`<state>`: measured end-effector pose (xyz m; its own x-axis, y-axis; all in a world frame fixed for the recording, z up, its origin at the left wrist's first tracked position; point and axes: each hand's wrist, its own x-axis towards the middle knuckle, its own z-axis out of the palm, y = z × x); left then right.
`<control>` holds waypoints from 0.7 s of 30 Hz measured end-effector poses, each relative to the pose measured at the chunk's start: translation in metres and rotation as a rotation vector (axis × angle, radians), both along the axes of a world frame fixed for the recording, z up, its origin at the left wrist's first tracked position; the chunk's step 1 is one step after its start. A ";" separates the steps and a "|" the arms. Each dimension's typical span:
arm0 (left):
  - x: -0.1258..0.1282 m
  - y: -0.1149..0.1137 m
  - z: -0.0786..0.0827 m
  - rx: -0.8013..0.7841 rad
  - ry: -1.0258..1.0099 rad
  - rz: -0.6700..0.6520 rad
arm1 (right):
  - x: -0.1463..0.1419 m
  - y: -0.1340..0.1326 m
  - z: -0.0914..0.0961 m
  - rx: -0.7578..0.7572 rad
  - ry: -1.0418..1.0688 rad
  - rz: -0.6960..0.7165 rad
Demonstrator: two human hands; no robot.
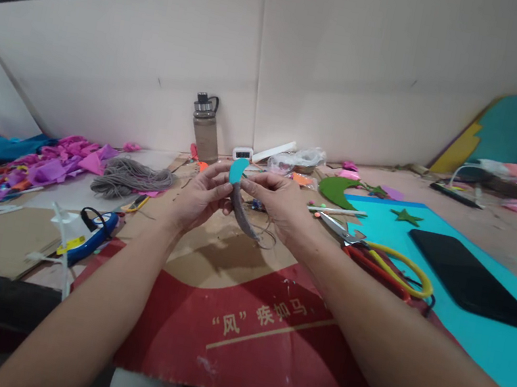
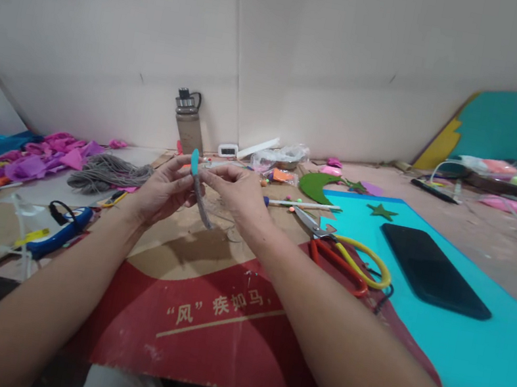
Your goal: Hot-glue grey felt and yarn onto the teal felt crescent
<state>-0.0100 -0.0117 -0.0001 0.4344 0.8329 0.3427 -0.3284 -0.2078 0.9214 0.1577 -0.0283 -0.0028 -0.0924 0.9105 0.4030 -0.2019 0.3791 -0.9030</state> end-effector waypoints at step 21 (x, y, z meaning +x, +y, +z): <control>-0.003 0.000 0.002 0.024 0.059 0.009 | 0.005 0.002 0.000 0.101 -0.367 -0.272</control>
